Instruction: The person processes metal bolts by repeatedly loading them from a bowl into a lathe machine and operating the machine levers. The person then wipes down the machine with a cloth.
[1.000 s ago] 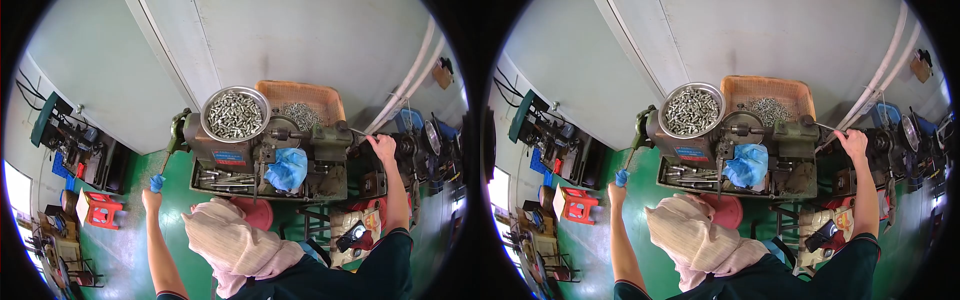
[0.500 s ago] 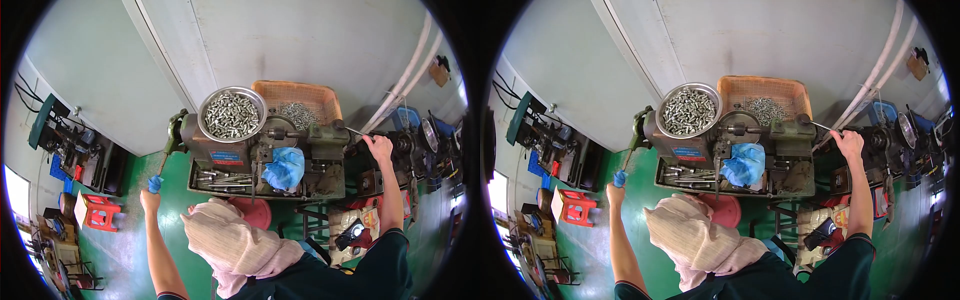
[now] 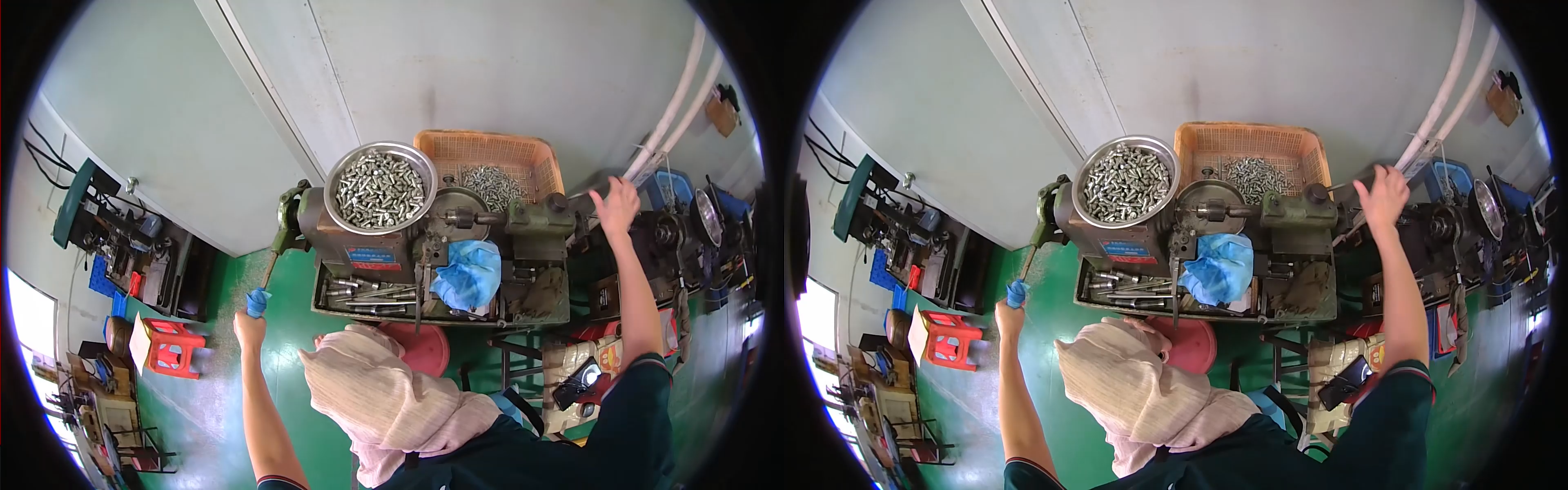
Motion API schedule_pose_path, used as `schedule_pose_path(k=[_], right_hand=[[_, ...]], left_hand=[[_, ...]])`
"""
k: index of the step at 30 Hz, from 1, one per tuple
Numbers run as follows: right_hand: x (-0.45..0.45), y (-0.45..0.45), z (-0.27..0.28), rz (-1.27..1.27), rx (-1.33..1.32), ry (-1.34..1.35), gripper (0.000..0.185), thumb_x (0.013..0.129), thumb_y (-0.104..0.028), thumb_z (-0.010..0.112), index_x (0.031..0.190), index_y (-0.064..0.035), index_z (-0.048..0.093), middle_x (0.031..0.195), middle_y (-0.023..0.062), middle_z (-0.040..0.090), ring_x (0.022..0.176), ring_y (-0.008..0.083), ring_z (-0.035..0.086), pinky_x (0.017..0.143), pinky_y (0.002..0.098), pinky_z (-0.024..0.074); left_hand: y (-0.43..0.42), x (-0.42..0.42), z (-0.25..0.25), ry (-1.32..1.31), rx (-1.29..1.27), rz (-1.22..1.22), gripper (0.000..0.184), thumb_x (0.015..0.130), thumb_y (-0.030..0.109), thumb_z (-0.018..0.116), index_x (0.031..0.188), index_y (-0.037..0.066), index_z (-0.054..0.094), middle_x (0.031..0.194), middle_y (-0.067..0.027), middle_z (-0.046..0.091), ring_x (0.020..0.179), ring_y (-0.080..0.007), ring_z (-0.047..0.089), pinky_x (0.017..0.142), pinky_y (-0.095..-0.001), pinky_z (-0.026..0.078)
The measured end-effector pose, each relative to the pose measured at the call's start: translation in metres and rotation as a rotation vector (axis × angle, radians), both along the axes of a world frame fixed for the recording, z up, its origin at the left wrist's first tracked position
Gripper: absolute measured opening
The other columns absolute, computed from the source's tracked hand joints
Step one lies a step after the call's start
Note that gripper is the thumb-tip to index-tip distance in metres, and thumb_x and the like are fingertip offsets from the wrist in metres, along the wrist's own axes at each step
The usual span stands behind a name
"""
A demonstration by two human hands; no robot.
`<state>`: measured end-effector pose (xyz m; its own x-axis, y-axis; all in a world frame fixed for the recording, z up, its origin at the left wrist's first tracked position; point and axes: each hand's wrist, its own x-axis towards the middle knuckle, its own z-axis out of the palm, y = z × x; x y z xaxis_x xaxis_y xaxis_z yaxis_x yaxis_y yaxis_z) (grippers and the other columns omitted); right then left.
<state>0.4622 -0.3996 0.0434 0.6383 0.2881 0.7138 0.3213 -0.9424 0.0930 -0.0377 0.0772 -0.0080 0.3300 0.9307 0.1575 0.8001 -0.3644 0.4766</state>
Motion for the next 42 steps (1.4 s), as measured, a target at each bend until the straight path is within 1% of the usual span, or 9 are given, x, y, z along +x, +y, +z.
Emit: schedule_pose_path(k=[5,10,18,32,35,37,38,40,42], right_hand=[[-0.029,0.145,0.01,0.429,0.223,0.124,0.024,0.062,-0.018,0.063,0.083,-0.0096,0.055,0.084,0.0077,0.055,0.089,0.0258,0.048,0.076,0.0397,0.0376],[-0.077,0.235,-0.013,0.754,0.197,1.102,0.018,0.057,-0.017,0.061,0.072,-0.0067,0.061,0.075,0.0106,0.061,0.073,0.0255,0.058,0.067,0.0336,0.0455],[-0.084,0.249,-0.036,0.881,0.264,1.259,0.019,0.057,-0.018,0.061,0.071,-0.005,0.06,0.07,0.0091,0.06,0.069,0.0229,0.058,0.064,0.0314,0.0442],[-0.079,0.245,-0.031,0.962,0.237,1.214,0.015,0.054,-0.018,0.064,0.064,-0.007,0.062,0.065,0.0075,0.061,0.063,0.0204,0.059,0.059,0.0301,0.0453],[-0.073,0.238,-0.002,0.851,0.06,1.049,0.011,0.054,-0.015,0.065,0.061,-0.0088,0.061,0.062,0.0057,0.059,0.064,0.02,0.057,0.059,0.0308,0.0439],[-0.069,0.237,0.009,0.556,0.08,0.29,0.008,0.056,-0.013,0.065,0.059,-0.0106,0.059,0.06,0.003,0.057,0.068,0.0192,0.053,0.063,0.0325,0.0418],[-0.07,0.239,0.02,0.556,0.078,0.287,0.008,0.056,-0.013,0.065,0.059,-0.0106,0.059,0.06,0.003,0.057,0.068,0.0192,0.053,0.063,0.0325,0.0418],[-0.082,0.251,0.043,0.808,0.329,0.158,0.006,0.059,-0.013,0.063,0.059,-0.0112,0.057,0.059,0.0012,0.056,0.072,0.0189,0.05,0.067,0.0345,0.0393],[-0.097,0.265,0.056,1.027,0.325,0.285,0.006,0.062,-0.013,0.062,0.059,-0.0106,0.058,0.06,0.0009,0.057,0.073,0.0191,0.051,0.067,0.0347,0.04]], left_hand=[[0.01,-0.007,-0.012,-0.008,-0.007,0.018,0.012,0.063,0.01,0.056,0.07,0.001,0.061,0.064,-0.0221,0.056,0.067,-0.0367,0.056,0.061,-0.0393,0.042],[0.012,-0.008,-0.014,-0.002,-0.038,0.006,0.013,0.061,0.01,0.055,0.07,0.002,0.062,0.065,-0.0213,0.057,0.067,-0.0358,0.056,0.062,-0.039,0.043],[-0.013,0.001,-0.007,-0.032,-0.017,0.059,0.011,0.062,0.009,0.056,0.07,0.003,0.062,0.064,-0.0221,0.056,0.067,-0.0355,0.057,0.06,-0.0398,0.043],[-0.072,0.034,0.005,-0.074,-0.097,0.126,0.013,0.064,0.011,0.056,0.072,0.001,0.059,0.066,-0.0216,0.056,0.068,-0.0366,0.056,0.061,-0.0395,0.043],[-0.071,0.033,0.003,-0.08,-0.071,0.108,0.013,0.064,0.01,0.057,0.072,0.001,0.059,0.067,-0.0214,0.056,0.068,-0.0368,0.056,0.061,-0.0401,0.043],[-0.073,0.035,0.006,-0.075,-0.081,0.115,0.013,0.064,0.011,0.057,0.072,0.001,0.059,0.067,-0.0213,0.056,0.068,-0.0369,0.056,0.061,-0.0402,0.043],[-0.073,0.036,0.007,-0.067,-0.087,0.121,0.013,0.064,0.011,0.057,0.072,0.001,0.059,0.067,-0.0213,0.057,0.069,-0.037,0.055,0.061,-0.0403,0.043],[-0.072,0.035,0.005,-0.077,-0.085,0.117,0.013,0.064,0.011,0.057,0.072,0.001,0.059,0.067,-0.0212,0.057,0.069,-0.0369,0.056,0.061,-0.0403,0.043],[-0.073,0.035,0.006,-0.081,-0.082,0.111,0.013,0.064,0.011,0.056,0.072,0.001,0.059,0.067,-0.0211,0.057,0.069,-0.0367,0.056,0.062,-0.0404,0.043]])
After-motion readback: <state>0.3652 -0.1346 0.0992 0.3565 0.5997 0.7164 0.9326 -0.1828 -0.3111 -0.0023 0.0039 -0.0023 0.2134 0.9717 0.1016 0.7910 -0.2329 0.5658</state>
